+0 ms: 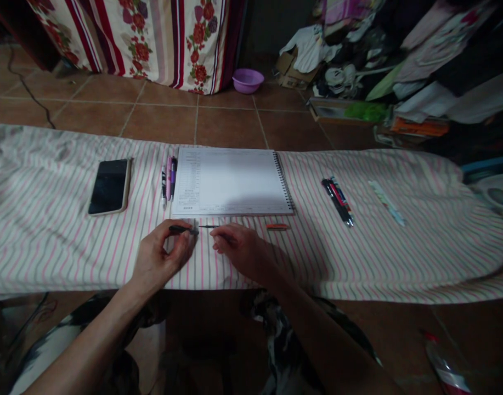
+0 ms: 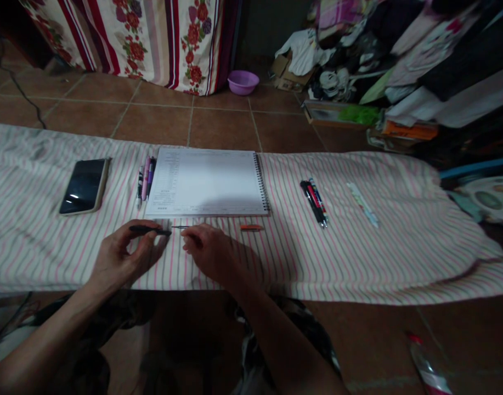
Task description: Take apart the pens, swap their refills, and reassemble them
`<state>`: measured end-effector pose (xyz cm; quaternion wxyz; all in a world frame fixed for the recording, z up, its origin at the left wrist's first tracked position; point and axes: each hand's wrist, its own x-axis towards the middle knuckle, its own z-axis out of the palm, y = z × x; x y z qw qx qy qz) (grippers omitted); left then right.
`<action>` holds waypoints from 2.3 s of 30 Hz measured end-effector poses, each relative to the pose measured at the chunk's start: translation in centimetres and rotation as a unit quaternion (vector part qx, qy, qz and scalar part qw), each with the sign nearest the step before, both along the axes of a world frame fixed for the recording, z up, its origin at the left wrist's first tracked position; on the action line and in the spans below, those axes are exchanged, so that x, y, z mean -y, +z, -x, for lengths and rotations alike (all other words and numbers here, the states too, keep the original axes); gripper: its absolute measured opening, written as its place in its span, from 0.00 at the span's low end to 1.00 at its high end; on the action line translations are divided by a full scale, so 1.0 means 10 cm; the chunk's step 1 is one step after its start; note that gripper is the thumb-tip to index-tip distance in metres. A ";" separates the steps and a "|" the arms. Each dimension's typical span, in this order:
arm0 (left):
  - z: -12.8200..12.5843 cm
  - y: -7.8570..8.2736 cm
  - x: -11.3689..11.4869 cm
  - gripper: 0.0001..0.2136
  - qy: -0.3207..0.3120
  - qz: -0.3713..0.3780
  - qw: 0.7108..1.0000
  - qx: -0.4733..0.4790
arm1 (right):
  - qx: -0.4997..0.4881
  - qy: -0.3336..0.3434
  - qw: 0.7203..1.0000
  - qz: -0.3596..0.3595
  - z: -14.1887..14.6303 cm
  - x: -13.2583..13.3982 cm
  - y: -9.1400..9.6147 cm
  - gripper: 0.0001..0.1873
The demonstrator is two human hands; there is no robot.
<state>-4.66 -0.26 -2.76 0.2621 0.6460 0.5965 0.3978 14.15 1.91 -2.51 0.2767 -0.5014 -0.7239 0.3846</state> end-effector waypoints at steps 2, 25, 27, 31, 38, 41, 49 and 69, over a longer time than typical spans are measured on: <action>-0.01 0.01 -0.03 0.06 -0.007 -0.012 1.000 -0.021 | 0.005 -0.001 1.000 0.004 0.00 0.00 0.01 0.09; -0.10 0.00 -0.08 0.11 0.139 0.173 0.876 0.428 | -0.001 -0.029 0.999 -0.037 -0.10 -0.04 -0.01 0.08; -0.09 0.04 -0.10 0.11 0.160 0.186 0.854 0.460 | -0.003 -0.032 0.999 -0.038 -0.10 -0.04 -0.01 0.08; -0.07 0.10 -0.13 0.06 0.191 0.193 0.826 0.493 | -0.008 -0.036 0.998 -0.042 -0.11 -0.05 -0.01 0.07; -0.04 0.16 -0.15 0.08 0.215 0.233 0.786 0.531 | -0.041 -0.030 0.998 -0.026 -0.06 -0.06 -0.03 0.07; -0.04 0.17 -0.15 0.07 0.209 0.261 0.755 0.564 | -0.070 -0.030 0.997 -0.009 -0.02 -0.06 -0.04 0.07; -0.07 0.27 -0.17 0.10 0.225 0.327 0.671 0.626 | -0.085 0.018 0.994 -0.067 0.13 -0.03 0.02 0.16; -0.10 0.18 -0.06 0.10 0.126 0.262 0.818 0.496 | 0.031 0.049 0.969 -0.241 0.26 -0.02 0.09 0.05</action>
